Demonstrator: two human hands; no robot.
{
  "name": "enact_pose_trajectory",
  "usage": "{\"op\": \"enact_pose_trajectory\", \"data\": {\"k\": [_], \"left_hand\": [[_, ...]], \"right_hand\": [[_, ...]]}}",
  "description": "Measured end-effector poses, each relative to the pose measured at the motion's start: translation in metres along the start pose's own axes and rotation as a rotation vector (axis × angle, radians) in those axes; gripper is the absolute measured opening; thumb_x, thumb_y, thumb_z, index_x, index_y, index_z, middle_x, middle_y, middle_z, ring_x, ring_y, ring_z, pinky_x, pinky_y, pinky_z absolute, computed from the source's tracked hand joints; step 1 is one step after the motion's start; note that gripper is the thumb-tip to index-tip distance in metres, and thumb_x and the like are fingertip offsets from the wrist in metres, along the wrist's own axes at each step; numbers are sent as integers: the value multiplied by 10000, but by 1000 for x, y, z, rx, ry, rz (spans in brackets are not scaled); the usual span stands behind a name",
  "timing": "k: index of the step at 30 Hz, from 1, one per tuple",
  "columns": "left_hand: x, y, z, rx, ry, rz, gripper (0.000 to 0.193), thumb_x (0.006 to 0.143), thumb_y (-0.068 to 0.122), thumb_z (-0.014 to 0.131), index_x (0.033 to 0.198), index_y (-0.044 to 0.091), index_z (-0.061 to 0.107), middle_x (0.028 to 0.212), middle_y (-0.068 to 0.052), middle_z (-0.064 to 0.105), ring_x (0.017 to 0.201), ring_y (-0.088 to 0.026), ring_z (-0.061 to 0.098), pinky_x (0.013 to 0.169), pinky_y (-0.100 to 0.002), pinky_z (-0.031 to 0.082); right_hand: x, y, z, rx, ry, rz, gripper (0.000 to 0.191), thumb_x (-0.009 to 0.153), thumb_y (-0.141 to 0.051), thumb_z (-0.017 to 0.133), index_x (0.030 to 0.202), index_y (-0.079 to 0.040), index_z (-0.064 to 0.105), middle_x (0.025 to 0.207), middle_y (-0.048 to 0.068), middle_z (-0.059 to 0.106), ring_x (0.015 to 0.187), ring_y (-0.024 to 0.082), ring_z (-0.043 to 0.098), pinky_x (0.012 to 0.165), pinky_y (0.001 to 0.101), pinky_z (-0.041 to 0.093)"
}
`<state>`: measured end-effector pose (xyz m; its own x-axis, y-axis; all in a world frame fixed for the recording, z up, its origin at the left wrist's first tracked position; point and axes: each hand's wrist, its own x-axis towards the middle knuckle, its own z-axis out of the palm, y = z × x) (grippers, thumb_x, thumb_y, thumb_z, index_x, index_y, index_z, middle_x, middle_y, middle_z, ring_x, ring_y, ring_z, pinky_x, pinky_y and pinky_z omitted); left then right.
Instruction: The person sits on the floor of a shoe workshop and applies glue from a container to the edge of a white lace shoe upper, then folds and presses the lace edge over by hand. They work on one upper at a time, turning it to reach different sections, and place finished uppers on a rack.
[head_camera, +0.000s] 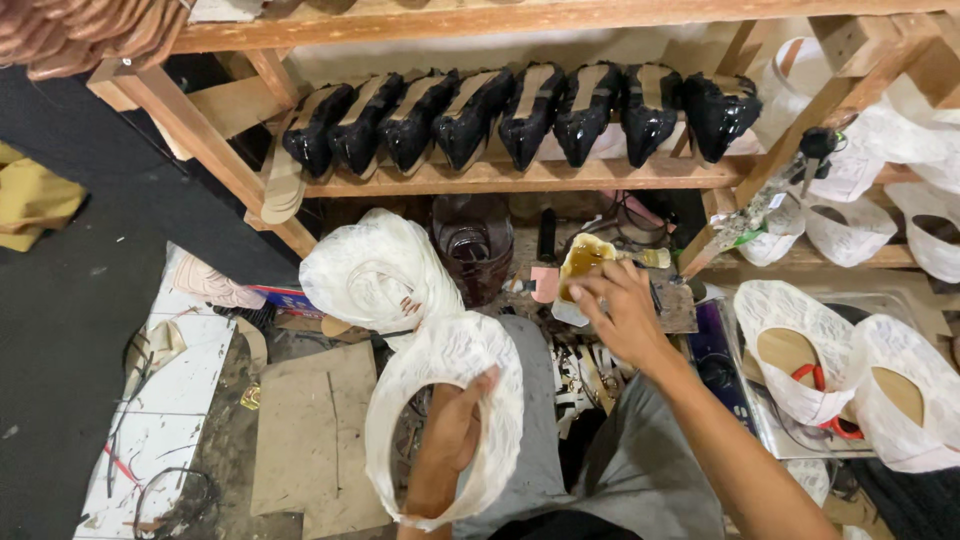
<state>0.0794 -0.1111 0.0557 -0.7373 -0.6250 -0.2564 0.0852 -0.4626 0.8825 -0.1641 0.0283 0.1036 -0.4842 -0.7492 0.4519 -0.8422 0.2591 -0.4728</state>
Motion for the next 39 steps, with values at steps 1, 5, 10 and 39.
{"op": "enact_pose_trajectory", "data": {"k": [1,5,10,39], "left_hand": [[0,-4,-2,-127,-93,-94,293,973,70,658,1177,-139,635,1122,-131,710,1005,-155,663,922,-317,543],[4,-20,3,-444,-139,-207,255,969,78,654,1127,-122,659,1002,-133,724,849,-185,675,752,-329,533],[-2,-24,-1,-372,-99,-124,186,916,26,645,1073,-66,686,937,-74,748,800,-108,685,724,-272,545],[-20,2,34,-305,-117,0,243,929,34,671,1161,-38,656,1033,-68,734,882,-110,668,788,-277,539]], "right_hand": [[7,13,10,-128,-28,18,459,977,-484,529,1062,-119,794,1068,125,628,1074,310,509,963,478,328],[20,39,35,-447,-206,-12,518,935,-546,586,1038,-84,798,1110,183,598,1129,330,467,958,525,304],[27,26,29,-488,-238,-7,614,947,-603,510,825,-83,813,1081,140,640,1121,316,496,1009,524,257],[-42,-83,-42,447,-26,-199,872,1080,-630,128,1145,-86,806,971,78,631,1061,273,521,1067,453,291]]}}
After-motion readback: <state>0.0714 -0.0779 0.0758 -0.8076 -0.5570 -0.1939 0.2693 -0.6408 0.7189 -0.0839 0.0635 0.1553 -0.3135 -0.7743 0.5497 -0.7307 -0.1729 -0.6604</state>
